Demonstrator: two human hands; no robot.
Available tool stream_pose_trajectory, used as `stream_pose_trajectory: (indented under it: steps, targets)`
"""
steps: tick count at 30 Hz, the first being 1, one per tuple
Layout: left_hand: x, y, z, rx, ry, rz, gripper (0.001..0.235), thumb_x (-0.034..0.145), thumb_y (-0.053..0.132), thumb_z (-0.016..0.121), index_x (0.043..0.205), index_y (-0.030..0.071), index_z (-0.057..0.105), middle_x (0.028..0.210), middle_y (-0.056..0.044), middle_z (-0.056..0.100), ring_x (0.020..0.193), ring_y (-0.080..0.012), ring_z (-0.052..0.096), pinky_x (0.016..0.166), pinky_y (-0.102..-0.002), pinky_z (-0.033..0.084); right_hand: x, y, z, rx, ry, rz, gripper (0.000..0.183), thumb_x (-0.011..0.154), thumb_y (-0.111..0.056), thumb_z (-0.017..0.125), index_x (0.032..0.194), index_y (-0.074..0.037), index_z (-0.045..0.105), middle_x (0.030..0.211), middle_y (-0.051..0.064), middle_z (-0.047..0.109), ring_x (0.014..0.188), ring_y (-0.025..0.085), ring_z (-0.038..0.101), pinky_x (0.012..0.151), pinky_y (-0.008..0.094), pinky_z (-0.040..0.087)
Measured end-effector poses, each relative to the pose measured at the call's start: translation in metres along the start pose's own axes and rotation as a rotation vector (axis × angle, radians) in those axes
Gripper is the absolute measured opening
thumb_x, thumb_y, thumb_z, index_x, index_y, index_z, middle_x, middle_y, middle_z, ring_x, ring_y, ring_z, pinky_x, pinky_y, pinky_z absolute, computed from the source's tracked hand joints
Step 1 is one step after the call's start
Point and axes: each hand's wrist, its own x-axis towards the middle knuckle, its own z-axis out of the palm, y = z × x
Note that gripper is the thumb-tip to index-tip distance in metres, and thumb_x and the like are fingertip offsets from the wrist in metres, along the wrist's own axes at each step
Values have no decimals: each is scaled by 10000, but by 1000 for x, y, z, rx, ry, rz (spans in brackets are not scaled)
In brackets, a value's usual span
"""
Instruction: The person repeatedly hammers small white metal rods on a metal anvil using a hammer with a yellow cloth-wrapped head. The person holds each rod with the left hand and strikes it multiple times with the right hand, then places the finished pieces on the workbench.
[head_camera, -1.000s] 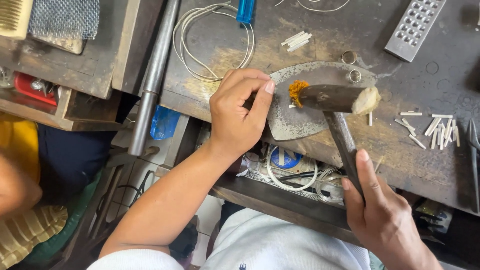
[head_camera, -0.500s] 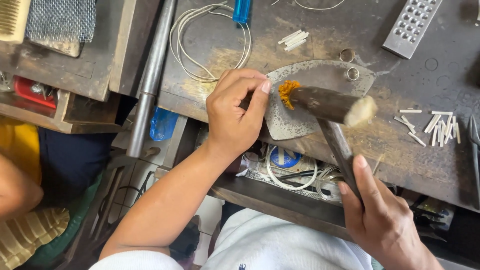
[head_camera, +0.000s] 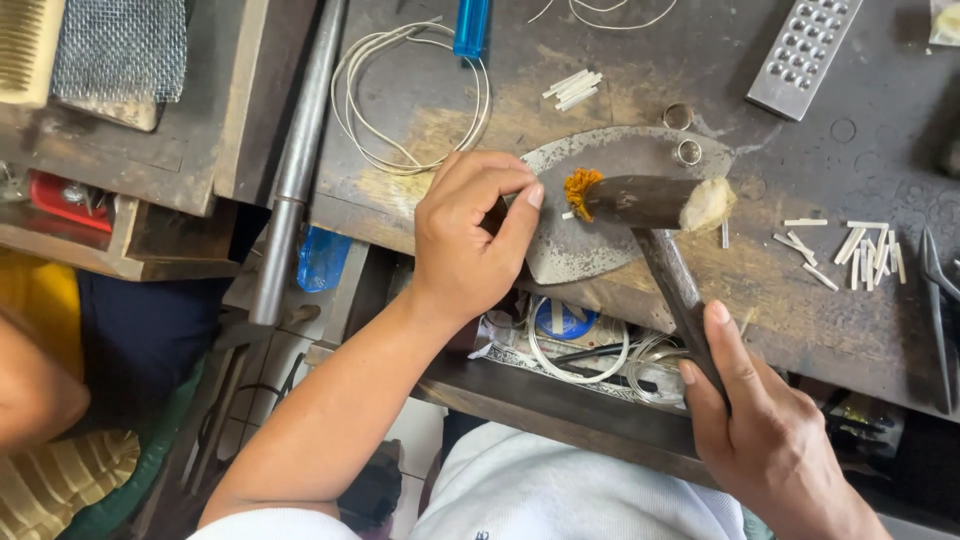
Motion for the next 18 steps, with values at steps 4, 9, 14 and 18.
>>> stream_pose_trajectory:
  steps: [4,9,14,18]
  targets:
    - [-1,-1,-2,26,-78,58,87,807,39,524,789,-11,593,790,-111,564,742,-242,519,685,-333,419,-4,2,2,-21,50,-34,517,818,-93,568,1259,103,381,1157,268,561,766,293,626,556,337,494]
    - [-5,-5,1,259,-259,236,217,802,239,590,919,56,598,881,-88,548,852,-277,487,731,-416,371,-5,5,1,17,54,67,516,832,-102,562,1294,61,399,922,174,630,544,191,557,479,306,436]
    - [-4,0,-5,348,-426,385,349,779,345,673,933,54,557,915,-85,510,867,-261,476,730,-398,341,-18,13,4,-38,126,126,558,832,-98,591,1308,101,379,825,164,621,553,201,569,438,305,412]
    - [-5,6,1,220,-422,581,148,797,5,684,766,16,539,770,-90,530,732,-246,493,632,-339,377,-21,16,5,58,157,164,561,811,-102,599,1301,72,389,817,147,620,542,164,546,502,297,434]
